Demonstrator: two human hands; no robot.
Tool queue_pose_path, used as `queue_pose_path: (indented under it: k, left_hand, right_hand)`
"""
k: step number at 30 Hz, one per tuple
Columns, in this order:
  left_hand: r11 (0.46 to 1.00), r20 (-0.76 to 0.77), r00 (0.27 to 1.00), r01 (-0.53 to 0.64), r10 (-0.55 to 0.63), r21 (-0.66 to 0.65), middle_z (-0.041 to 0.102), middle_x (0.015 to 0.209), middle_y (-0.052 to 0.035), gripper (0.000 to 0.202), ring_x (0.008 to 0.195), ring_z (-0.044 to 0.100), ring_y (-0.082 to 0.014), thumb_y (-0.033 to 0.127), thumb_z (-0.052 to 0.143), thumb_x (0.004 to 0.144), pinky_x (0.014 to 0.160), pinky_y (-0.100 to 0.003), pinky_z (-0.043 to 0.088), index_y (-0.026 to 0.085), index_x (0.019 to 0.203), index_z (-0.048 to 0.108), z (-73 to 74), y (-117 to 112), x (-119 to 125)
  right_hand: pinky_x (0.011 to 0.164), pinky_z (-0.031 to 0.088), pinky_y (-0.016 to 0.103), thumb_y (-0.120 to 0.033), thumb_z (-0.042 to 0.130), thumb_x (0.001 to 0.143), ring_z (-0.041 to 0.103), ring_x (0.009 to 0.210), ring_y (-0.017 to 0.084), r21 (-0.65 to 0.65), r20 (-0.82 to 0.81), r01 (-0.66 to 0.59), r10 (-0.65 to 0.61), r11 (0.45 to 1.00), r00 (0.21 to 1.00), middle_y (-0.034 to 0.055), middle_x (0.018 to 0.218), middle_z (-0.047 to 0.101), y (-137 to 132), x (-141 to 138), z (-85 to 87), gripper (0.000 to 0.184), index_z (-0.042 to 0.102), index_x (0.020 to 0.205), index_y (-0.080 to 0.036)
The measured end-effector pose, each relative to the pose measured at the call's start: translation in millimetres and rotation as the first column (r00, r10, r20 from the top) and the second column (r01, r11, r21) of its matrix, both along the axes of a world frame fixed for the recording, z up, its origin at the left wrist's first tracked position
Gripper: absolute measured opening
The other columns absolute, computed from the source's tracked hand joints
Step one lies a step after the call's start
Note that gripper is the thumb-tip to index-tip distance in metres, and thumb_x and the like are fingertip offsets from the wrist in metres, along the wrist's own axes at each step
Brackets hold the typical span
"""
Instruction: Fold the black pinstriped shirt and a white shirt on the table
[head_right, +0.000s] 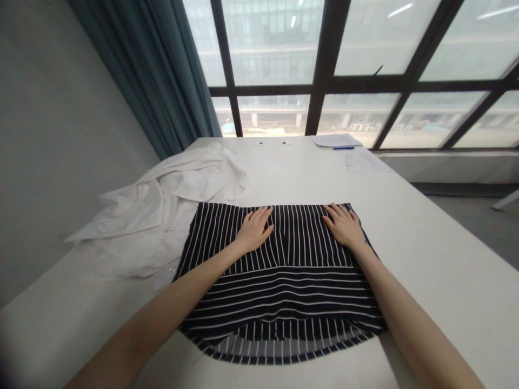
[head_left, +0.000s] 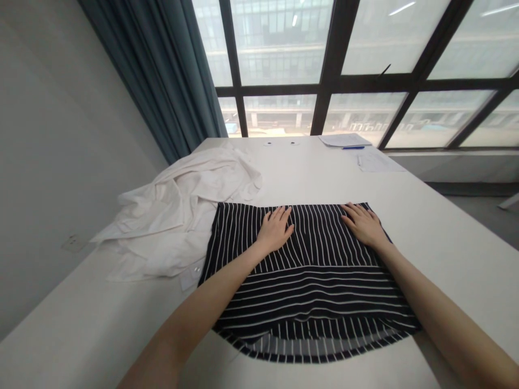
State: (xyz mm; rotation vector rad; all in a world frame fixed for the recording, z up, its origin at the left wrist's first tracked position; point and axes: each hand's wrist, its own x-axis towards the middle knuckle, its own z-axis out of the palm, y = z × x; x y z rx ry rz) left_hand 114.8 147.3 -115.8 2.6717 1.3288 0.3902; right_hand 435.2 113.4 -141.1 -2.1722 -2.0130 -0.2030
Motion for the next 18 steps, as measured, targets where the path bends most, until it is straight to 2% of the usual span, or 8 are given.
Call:
queue_pose_path:
  k: [5, 10, 13, 16, 18]
  left_hand:
    - [0.996, -0.134, 0.986, -0.091, 0.094, 0.026, 0.034, 0.155, -0.0151, 0.055, 0.144, 0.029, -0.0317, 0.047, 0.033, 0.099, 0.114, -0.056, 0.022, 0.019, 0.147, 0.036, 0.4, 8, -38]
    - [0.970, -0.210, 0.963, -0.122, 0.167, 0.211, 0.044, 0.149, -0.0131, 0.047, 0.142, 0.032, -0.0299, 0.040, 0.039, 0.097, 0.116, -0.052, 0.020, 0.021, 0.139, 0.049, 11.4, 18, -100]
    - [0.923, -0.219, 0.928, -0.226, 0.301, 0.312, 0.043, 0.150, -0.0114, 0.045, 0.142, 0.033, -0.0302, 0.036, 0.035, 0.098, 0.115, -0.054, 0.020, 0.021, 0.138, 0.049, 21.1, 20, -130]
    - [0.857, -0.169, 0.881, -0.360, 0.443, 0.367, 0.038, 0.153, -0.0157, 0.047, 0.141, 0.033, -0.0318, 0.032, 0.033, 0.098, 0.113, -0.055, 0.022, 0.015, 0.140, 0.046, 30.4, 12, -143]
    - [0.853, -0.138, 0.887, -0.367, 0.441, 0.371, 0.033, 0.155, -0.0180, 0.048, 0.143, 0.030, -0.0314, 0.030, 0.034, 0.098, 0.114, -0.053, 0.023, 0.012, 0.141, 0.044, 35.0, -6, -138]
  right_hand:
    - [0.112, 0.028, 0.052, -0.050, 0.024, 0.098, 0.036, 0.140, 0.028, -0.013, 0.009, -0.005, 0.006, 1.000, 1.000, 0.0059, 0.154, 0.040, -1, -1, 1.7, 0.056, 0.044, 0.144, -0.027]
    - [0.111, 0.029, 0.053, -0.047, 0.024, 0.098, 0.035, 0.140, 0.028, 0.000, 0.030, -0.021, 0.021, 1.000, 0.999, 0.0067, 0.154, 0.039, -3, -2, 2.4, 0.054, 0.043, 0.144, -0.027]
    - [0.110, 0.028, 0.054, -0.042, 0.027, 0.098, 0.036, 0.139, 0.029, 0.066, 0.075, -0.016, 0.011, 0.998, 0.997, 0.0085, 0.153, 0.041, -6, -6, 6.6, 0.050, 0.046, 0.142, -0.026]
    - [0.111, 0.025, 0.056, -0.036, 0.031, 0.097, 0.034, 0.140, 0.031, 0.158, 0.117, -0.048, 0.030, 0.986, 0.993, 0.0107, 0.152, 0.041, -15, -22, 15.7, 0.048, 0.046, 0.142, -0.023]
    - [0.112, 0.024, 0.056, -0.034, 0.034, 0.097, 0.032, 0.141, 0.031, 0.184, 0.111, -0.104, 0.084, 0.977, 0.990, 0.0109, 0.153, 0.040, -28, -42, 23.7, 0.048, 0.045, 0.143, -0.023]
